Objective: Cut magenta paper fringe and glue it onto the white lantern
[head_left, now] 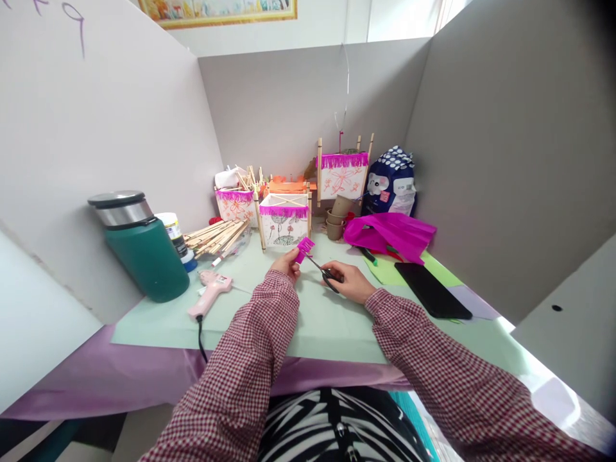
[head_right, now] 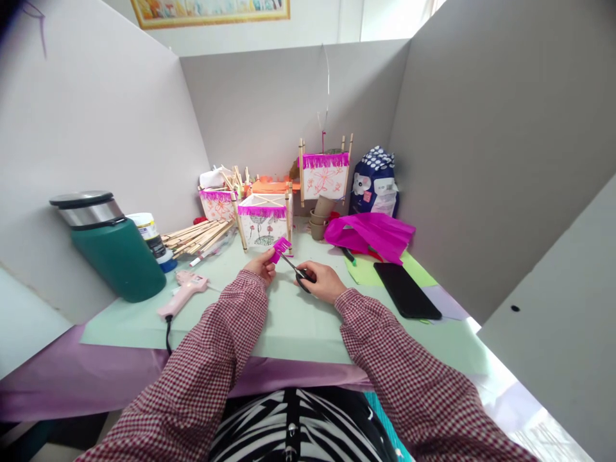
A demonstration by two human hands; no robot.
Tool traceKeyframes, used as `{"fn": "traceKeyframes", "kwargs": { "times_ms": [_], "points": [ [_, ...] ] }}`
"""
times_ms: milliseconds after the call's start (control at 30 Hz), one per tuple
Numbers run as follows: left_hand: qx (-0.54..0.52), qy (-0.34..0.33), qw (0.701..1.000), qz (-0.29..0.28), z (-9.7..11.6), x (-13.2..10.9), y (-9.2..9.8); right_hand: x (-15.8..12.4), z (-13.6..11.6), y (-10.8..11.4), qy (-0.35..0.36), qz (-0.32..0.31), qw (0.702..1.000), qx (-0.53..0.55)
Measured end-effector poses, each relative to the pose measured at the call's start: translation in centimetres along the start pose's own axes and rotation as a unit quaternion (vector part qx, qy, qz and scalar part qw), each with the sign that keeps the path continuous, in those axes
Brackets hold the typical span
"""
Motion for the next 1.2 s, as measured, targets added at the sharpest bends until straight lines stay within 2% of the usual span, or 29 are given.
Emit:
{"fn": "traceKeyframes", "kwargs": {
  "times_ms": [1200],
  "points": [
    [0.017, -0.013, 1.000, -0.004, 0.09, 0.20, 0.09, 0.06, 0.70, -0.06, -0.002, 0.005, 1.000, -0.009]
  ]
}}
Point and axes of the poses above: each hand's wrist, its own x-axis towards the middle knuckle, its own y-axis out of the back of the hand, z = x × y, the point moved 10 cm from there along x, towards the middle knuckle, and after that the axes turned 7 degrees about z, right-handed, at the moved point
